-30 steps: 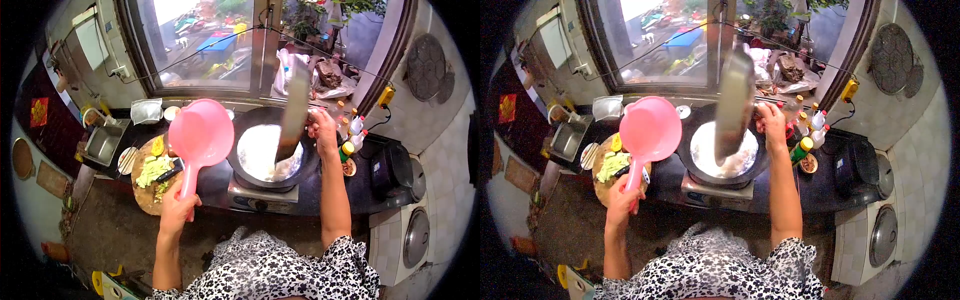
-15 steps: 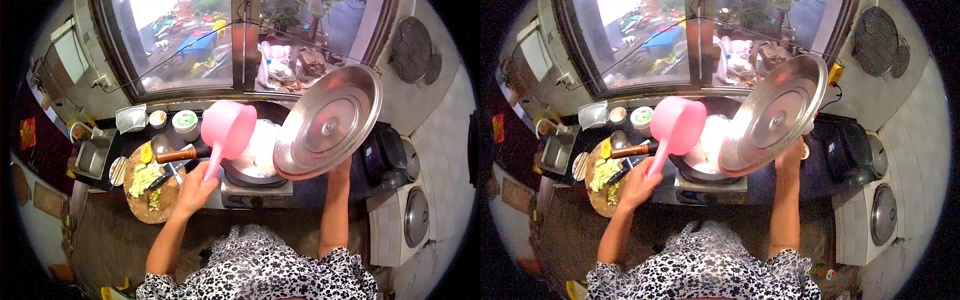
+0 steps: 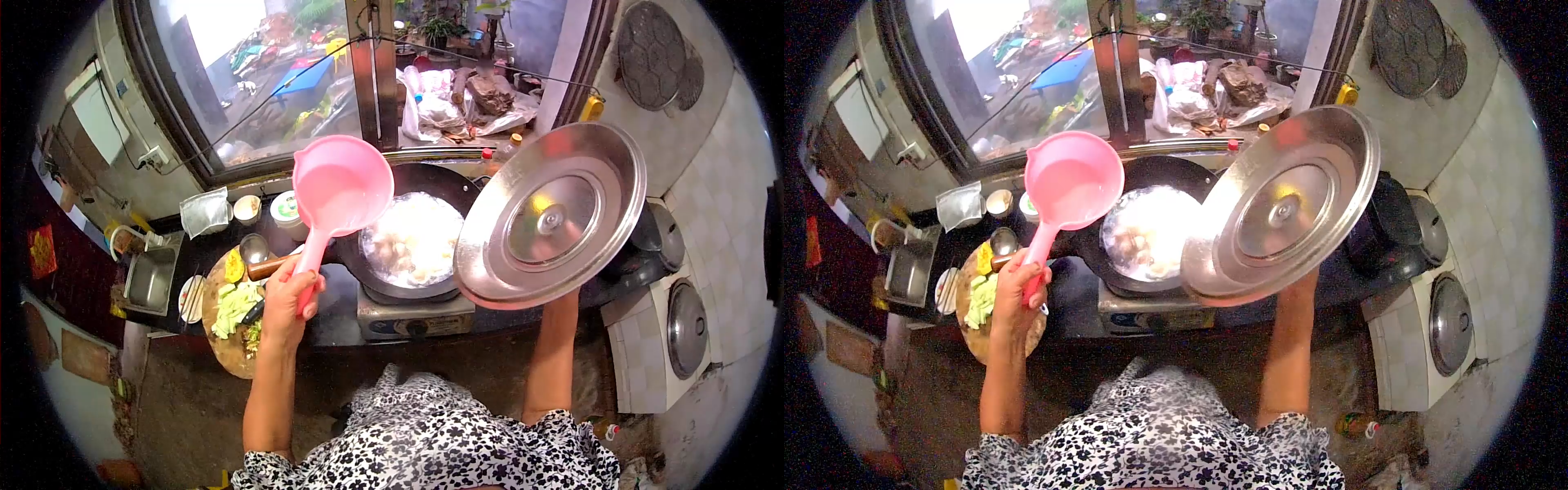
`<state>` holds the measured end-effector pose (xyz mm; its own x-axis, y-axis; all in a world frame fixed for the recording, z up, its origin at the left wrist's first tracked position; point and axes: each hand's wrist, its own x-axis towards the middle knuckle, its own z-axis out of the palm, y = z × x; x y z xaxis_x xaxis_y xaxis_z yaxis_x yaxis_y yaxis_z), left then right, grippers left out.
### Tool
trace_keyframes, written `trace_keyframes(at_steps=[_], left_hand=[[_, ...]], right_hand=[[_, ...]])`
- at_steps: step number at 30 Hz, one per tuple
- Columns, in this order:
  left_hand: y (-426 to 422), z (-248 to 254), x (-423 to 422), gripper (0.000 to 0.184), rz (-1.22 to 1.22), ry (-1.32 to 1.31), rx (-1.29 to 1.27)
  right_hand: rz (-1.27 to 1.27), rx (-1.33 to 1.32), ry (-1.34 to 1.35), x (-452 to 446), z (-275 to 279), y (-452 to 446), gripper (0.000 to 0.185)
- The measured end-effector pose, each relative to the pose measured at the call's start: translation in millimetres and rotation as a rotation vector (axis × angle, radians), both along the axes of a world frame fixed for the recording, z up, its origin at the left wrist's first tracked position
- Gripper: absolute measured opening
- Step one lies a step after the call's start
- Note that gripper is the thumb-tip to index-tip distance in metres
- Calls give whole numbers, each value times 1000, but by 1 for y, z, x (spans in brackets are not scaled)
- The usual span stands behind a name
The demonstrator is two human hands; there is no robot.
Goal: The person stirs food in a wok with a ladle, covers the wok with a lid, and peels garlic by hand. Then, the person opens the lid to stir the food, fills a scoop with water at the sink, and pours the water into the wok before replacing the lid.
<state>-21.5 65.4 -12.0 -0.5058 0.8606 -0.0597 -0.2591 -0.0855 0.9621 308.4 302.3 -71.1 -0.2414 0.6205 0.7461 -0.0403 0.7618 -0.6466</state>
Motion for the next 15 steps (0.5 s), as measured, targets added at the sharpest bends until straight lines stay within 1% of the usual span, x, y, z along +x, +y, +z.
trace_keyframes(at_steps=[2, 6, 7, 9, 12, 13, 15], left_hand=[[-5, 7, 3, 25, 11, 5, 32], [-6, 8, 5, 28, 80, 129, 45], [-7, 8, 5, 29, 102, 149, 27], [-5, 8, 7, 29, 128, 270, -45], [0, -7, 9, 31, 163, 460, -156], [4, -19, 7, 33, 141, 595, -143], [9, -28, 11, 36, 87, 703, -250]], right_hand=[[6, 61, 13, 0, 2, -4, 41], [25, 94, 64, 3, 3, -8, 40], [33, 87, 78, 4, 3, -8, 40], [66, 50, 117, 7, 3, -8, 40], [149, -121, 257, 13, -2, -8, 39], [183, -220, 362, 13, -6, -9, 39], [211, -440, 657, 10, -18, -8, 39]])
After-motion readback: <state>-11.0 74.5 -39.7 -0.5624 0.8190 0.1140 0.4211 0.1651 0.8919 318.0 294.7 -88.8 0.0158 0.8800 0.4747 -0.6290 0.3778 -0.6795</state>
